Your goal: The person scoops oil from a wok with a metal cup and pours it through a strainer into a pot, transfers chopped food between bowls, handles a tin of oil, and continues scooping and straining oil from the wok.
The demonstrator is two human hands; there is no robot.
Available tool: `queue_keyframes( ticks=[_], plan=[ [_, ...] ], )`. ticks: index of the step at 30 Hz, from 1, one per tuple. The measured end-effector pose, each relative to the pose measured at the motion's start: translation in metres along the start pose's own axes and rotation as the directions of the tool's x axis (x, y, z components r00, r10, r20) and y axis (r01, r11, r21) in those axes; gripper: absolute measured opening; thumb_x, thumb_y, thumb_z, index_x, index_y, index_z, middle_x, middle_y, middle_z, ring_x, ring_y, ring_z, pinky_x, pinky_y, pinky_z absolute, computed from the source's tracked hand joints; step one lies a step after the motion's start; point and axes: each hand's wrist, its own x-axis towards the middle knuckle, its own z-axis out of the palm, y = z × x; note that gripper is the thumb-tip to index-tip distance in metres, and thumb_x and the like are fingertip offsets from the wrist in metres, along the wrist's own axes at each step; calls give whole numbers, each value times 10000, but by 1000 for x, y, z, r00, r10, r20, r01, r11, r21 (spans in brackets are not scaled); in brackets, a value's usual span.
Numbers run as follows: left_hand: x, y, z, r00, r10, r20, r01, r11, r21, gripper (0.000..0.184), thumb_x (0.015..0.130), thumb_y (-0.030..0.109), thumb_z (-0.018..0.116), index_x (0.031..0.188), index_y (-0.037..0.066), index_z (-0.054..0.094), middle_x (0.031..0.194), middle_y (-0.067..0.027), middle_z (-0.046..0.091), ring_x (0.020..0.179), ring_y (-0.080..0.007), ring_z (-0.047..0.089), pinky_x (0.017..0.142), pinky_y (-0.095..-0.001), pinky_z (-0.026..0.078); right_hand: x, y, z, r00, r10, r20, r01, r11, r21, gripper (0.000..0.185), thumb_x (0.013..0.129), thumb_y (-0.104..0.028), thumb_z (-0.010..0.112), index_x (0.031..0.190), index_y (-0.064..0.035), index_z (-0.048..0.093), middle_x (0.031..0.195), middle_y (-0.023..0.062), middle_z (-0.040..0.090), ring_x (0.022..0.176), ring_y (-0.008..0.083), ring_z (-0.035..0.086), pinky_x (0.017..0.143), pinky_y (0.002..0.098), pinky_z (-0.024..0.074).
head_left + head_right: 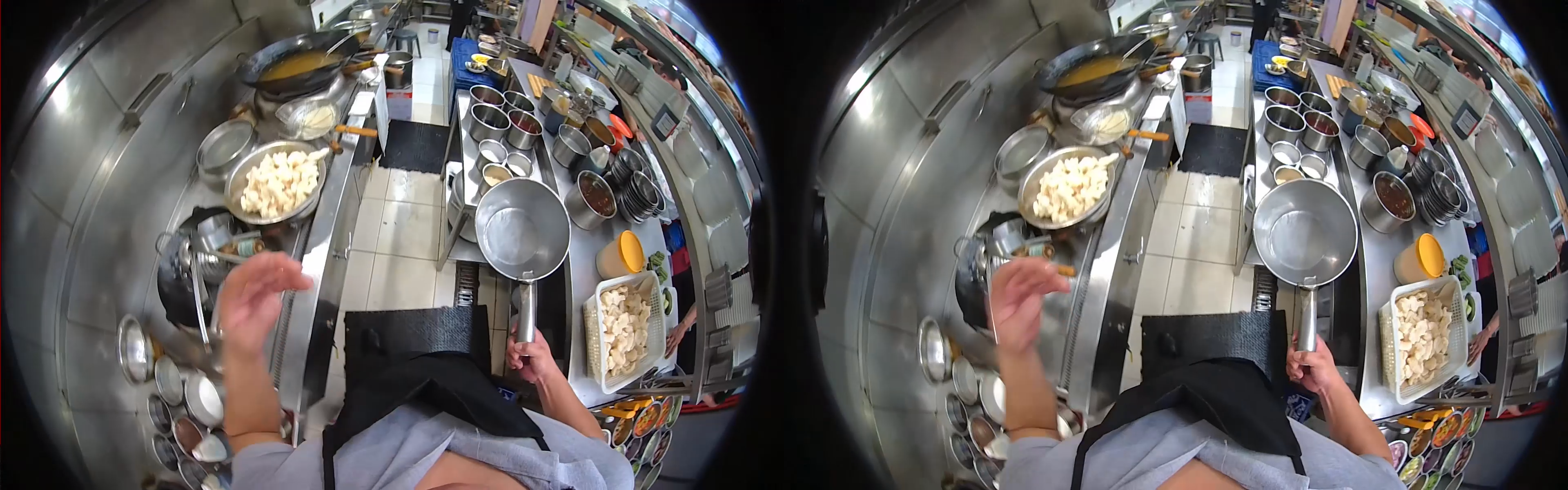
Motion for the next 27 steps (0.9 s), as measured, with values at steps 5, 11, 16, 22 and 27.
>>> queue_keyframes(
  ticks=[5,11,16,22,27],
  plan=[
    [14,-233,-93,652,-715,-254,690,698,-193,319,837,45,595,1144,106,530,1003,-61,620,847,-192,622,718,-368,525,80,-20,70,995,-103,-5,103,995,-2,413,703,-93,621,1078,-97,449,607,55,471,434,140,420,452,282,350],
    [79,-316,-49,384,-887,256,889,430,159,455,868,104,605,1297,111,454,1176,-111,554,972,-218,603,766,-389,524,161,-53,106,994,-110,-6,110,991,79,413,704,-69,623,1075,-74,441,602,74,471,436,156,425,459,292,345],
    [203,-378,-20,452,-811,372,736,575,358,518,853,141,637,1326,111,427,1229,-126,515,967,-233,590,754,-378,516,216,-72,95,986,-161,-44,161,987,6,430,691,-48,633,1070,-56,432,601,78,479,437,155,431,429,280,361],
    [356,-555,-17,525,-845,-103,834,487,260,646,840,290,687,1366,89,370,1317,-168,475,1096,-324,547,873,-519,465,320,-128,47,976,-185,-115,182,982,-40,435,659,-7,634,1048,-46,444,596,84,487,429,156,440,410,274,362],
    [434,-666,-84,81,-849,-523,813,360,-458,647,857,349,684,1345,61,372,1287,-188,502,1110,-390,540,931,-645,399,438,-209,37,980,-169,-104,176,982,63,429,653,29,581,1046,-49,427,567,79,473,404,158,430,399,280,340]
  ],
)
